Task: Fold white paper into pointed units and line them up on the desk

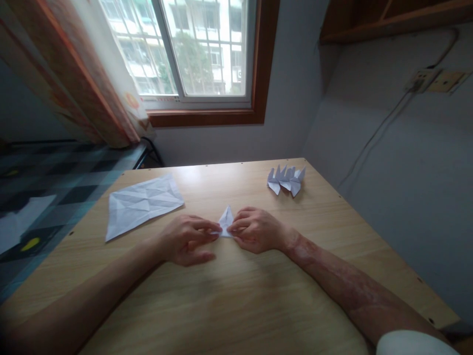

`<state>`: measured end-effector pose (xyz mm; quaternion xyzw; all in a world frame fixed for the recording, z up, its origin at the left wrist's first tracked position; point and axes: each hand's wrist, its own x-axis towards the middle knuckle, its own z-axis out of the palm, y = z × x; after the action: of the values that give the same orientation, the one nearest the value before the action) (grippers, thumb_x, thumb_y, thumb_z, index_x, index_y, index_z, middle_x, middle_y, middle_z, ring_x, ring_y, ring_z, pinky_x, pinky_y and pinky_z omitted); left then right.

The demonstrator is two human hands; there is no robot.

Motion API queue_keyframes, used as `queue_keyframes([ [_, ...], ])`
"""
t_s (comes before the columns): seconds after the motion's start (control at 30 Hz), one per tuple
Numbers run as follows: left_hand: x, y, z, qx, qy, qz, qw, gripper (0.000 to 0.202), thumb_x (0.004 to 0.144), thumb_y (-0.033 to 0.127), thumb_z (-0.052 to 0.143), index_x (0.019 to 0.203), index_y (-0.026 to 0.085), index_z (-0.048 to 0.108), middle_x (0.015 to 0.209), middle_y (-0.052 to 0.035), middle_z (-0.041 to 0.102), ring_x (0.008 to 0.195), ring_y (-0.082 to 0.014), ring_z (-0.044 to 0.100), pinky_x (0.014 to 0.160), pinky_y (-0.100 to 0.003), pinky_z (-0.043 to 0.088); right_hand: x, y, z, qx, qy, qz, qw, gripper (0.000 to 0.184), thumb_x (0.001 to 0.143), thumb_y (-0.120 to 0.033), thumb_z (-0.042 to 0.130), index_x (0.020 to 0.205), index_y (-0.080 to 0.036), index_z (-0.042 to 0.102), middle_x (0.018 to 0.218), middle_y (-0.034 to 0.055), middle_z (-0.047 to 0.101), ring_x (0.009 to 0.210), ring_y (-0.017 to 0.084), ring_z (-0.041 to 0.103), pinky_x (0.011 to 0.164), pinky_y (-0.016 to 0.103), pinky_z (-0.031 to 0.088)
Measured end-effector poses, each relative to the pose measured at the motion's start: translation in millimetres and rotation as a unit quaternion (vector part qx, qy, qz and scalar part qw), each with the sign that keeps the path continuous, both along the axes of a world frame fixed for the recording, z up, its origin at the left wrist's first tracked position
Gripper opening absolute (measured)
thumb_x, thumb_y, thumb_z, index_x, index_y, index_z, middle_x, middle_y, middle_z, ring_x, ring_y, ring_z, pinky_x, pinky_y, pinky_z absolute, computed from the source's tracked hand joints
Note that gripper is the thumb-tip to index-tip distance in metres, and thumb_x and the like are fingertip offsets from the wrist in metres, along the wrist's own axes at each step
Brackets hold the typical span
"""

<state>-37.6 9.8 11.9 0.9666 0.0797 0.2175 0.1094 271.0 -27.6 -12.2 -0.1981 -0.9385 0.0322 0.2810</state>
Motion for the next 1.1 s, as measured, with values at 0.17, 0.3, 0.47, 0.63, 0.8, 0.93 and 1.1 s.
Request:
queue_keyframes([
  [0.17,2.4,-1.7,0.6,0.022,0.011,0.001,1.000,0.030,0.097,0.051,0.077,0.115,0.027,0.084,0.124,-0.0090,0.083,0.097,-0.0236,0.083,0.089,-0.035,0.065,-1.5,-0.3,1.8,0.010,-0.012,0.005,1.000,0.022,0.103,-0.026,0.070,0.120,-0.034,0.082,0.122,0.0019,0.085,0.109,0.022,0.080,0.105,0.044,0.060],
  [0.3,7.0,-3.3,4.0,0.039,0.035,0.005,0.999,0.040,0.095,0.055,0.078,0.124,0.028,0.082,0.120,-0.0107,0.081,0.093,-0.0243,0.077,0.083,-0.036,0.063,-4.1,-1.4,2.7,0.007,-0.023,-0.009,1.000,0.017,0.103,-0.028,0.071,0.114,-0.034,0.082,0.116,0.0022,0.084,0.100,0.021,0.079,0.100,0.043,0.061],
  [0.47,5.7,-2.0,5.3,0.035,0.028,0.008,0.999,0.034,0.097,0.052,0.076,0.117,0.026,0.084,0.116,-0.0097,0.081,0.088,-0.0231,0.075,0.079,-0.037,0.060,-7.2,-4.0,6.1,-0.020,0.005,-0.018,1.000,0.021,0.103,-0.024,0.067,0.086,-0.029,0.079,0.106,0.0016,0.085,0.090,0.021,0.078,0.095,0.042,0.061],
  [0.63,1.8,0.5,3.8,0.030,0.016,0.013,0.999,0.027,0.098,0.049,0.075,0.111,0.026,0.085,0.112,-0.0092,0.082,0.088,-0.0235,0.076,0.081,-0.038,0.059,-5.2,-6.0,3.6,-0.060,0.044,-0.022,0.997,0.017,0.098,-0.020,0.064,0.091,-0.028,0.078,0.101,0.0022,0.085,0.088,0.022,0.081,0.096,0.044,0.063],
  [0.8,2.4,0.6,1.3,0.016,-0.006,0.017,1.000,0.022,0.100,0.044,0.073,0.109,0.027,0.085,0.111,-0.0089,0.082,0.087,-0.0219,0.076,0.081,-0.036,0.059,-1.5,-5.3,-2.5,-0.061,0.061,-0.015,0.996,0.016,0.095,-0.021,0.065,0.092,-0.028,0.079,0.105,0.0037,0.086,0.091,0.023,0.082,0.094,0.044,0.065],
  [0.93,4.2,2.7,-0.9,-0.021,-0.019,0.035,0.999,0.018,0.104,0.036,0.068,0.113,0.024,0.079,0.118,-0.0097,0.082,0.099,-0.0222,0.078,0.088,-0.034,0.060,-3.6,-2.5,0.2,-0.061,0.060,-0.046,0.995,0.014,0.097,-0.021,0.065,0.095,-0.027,0.078,0.112,0.0052,0.085,0.092,0.023,0.081,0.091,0.040,0.065],
  [1.1,6.1,6.8,-5.3,-0.054,-0.004,0.109,0.993,0.034,0.106,0.039,0.068,0.135,0.022,0.064,0.120,-0.0108,0.080,0.101,-0.0241,0.078,0.092,-0.038,0.061,-8.4,0.9,2.6,-0.060,0.107,-0.050,0.991,0.037,0.098,-0.016,0.063,0.134,-0.028,0.066,0.130,0.0100,0.078,0.111,0.026,0.077,0.096,0.040,0.064],
])
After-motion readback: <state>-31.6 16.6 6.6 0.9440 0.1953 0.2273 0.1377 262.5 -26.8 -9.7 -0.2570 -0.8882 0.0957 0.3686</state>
